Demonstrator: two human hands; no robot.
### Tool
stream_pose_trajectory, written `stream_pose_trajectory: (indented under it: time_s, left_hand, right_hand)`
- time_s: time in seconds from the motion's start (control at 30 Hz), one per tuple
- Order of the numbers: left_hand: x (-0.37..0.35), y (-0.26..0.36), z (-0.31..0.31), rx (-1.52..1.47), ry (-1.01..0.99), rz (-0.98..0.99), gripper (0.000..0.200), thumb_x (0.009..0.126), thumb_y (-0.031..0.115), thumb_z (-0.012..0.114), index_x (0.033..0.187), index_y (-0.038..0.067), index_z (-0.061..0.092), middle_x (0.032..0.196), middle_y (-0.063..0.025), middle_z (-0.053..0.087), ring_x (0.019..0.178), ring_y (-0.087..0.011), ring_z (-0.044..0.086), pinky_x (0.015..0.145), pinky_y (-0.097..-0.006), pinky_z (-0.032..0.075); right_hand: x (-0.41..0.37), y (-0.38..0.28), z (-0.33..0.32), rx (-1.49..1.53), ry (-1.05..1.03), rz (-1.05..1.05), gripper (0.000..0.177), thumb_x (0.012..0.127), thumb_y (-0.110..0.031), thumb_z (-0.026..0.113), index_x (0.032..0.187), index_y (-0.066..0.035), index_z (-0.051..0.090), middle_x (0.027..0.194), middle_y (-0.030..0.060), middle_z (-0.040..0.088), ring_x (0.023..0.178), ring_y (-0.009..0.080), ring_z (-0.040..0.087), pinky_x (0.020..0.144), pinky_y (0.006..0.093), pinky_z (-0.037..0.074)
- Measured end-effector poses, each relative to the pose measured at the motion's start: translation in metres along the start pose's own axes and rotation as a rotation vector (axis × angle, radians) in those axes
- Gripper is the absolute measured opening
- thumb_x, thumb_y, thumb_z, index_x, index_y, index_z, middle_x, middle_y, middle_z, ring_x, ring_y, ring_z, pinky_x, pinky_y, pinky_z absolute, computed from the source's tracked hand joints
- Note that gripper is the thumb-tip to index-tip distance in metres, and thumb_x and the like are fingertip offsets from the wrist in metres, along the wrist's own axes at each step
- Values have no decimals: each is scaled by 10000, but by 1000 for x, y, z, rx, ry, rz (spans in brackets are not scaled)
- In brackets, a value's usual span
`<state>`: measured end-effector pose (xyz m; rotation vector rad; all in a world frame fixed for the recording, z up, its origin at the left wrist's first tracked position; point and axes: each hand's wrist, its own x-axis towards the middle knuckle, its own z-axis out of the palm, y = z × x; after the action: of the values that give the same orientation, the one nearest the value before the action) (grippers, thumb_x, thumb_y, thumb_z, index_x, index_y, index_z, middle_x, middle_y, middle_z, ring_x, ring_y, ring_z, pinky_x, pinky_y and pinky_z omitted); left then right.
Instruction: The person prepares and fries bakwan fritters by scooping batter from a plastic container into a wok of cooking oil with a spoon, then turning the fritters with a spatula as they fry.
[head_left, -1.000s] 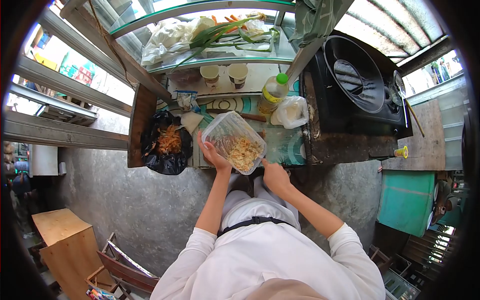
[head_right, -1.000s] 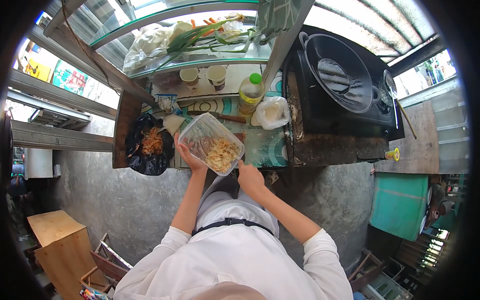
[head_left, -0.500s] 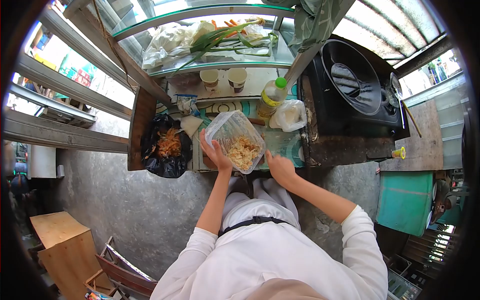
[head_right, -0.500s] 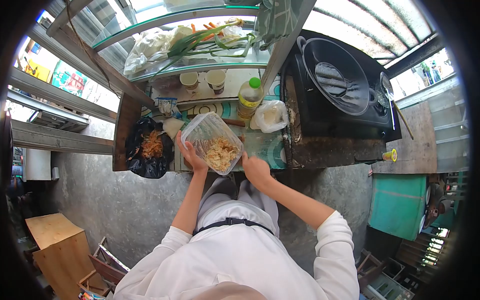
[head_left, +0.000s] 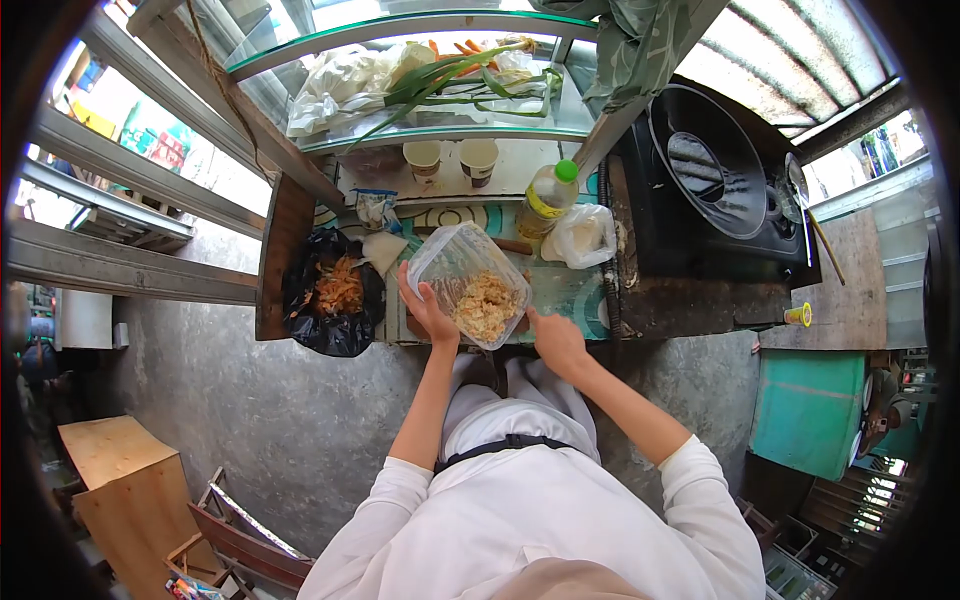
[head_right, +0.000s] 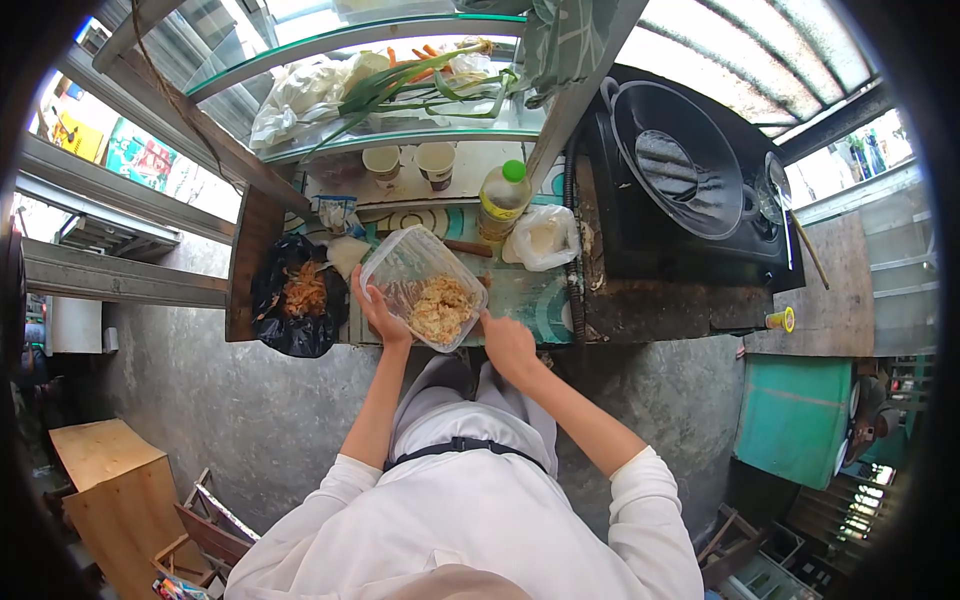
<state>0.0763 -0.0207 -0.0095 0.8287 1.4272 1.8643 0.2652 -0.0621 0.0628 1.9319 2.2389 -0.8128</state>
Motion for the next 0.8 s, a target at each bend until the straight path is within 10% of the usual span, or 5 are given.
stream_pose_trajectory:
  time_s: [0.8]
  left_hand:
    - [22,-13,-13,-280,-144,-190,658,883,542,426,1344,89,303,1215,-110,401,1105,-226,407,935,-368,335]
  right_hand:
    - [-6,-33,-37,111,-87,-28,451,749,-41,461,1174,-156,561,772,232,608,756,404,599,669,483,481]
